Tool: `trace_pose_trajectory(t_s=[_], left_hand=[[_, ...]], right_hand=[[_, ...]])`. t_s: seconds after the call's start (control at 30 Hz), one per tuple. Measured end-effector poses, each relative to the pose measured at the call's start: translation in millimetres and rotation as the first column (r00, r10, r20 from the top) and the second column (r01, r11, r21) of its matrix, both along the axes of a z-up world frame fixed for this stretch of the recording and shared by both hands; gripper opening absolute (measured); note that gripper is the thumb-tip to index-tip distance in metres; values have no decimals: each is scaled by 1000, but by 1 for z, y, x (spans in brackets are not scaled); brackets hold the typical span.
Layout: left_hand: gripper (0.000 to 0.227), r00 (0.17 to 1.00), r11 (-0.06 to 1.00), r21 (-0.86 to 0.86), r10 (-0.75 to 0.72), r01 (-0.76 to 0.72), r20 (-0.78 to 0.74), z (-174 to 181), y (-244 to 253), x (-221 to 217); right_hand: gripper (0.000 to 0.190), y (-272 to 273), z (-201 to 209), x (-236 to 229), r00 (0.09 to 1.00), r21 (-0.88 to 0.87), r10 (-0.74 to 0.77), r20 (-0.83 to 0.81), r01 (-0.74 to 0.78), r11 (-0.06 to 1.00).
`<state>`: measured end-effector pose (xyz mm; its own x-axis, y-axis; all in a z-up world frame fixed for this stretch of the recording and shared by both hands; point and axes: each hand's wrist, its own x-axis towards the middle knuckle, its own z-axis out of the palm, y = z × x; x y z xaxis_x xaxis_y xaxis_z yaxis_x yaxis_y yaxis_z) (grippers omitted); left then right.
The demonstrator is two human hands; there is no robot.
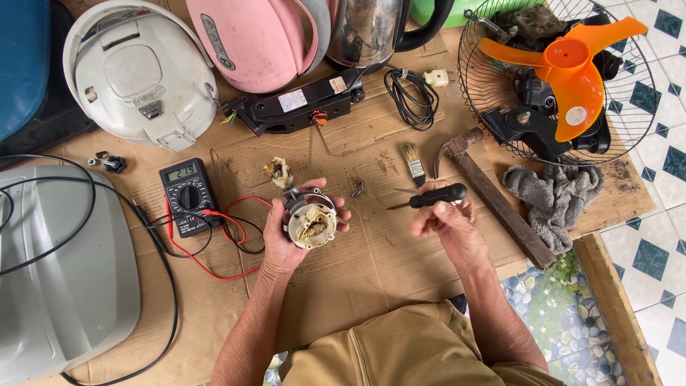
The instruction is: Disassembling and inspecting a small electric motor using hand tools and a multimeter for repair.
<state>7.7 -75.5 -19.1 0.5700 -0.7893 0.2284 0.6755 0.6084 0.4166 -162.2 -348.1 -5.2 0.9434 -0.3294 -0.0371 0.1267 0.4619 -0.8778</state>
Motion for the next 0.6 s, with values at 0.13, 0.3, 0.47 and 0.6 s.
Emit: trace_pose_trajectory(t_s=[0.13,0.3,0.47,0.6], left_hand=[[83,1000,1000,25,0,0,-8,3,1,-1],[81,1000,1000,28,6,-6,-3,3,1,0],[81,1000,1000,31,1,-1,-15,-1,1,1],[80,999,999,39,5,-4,-39,0,1,1]], right_hand=[[35,12,23,3,994,-145,-105,-27,100,984],[29,17,36,5,968,-490,-172,-182,63,870],[34,25,60,-1,949,-698,-227,-217,11,716],[29,33,61,-5,950,-771,-279,-140,72,632]])
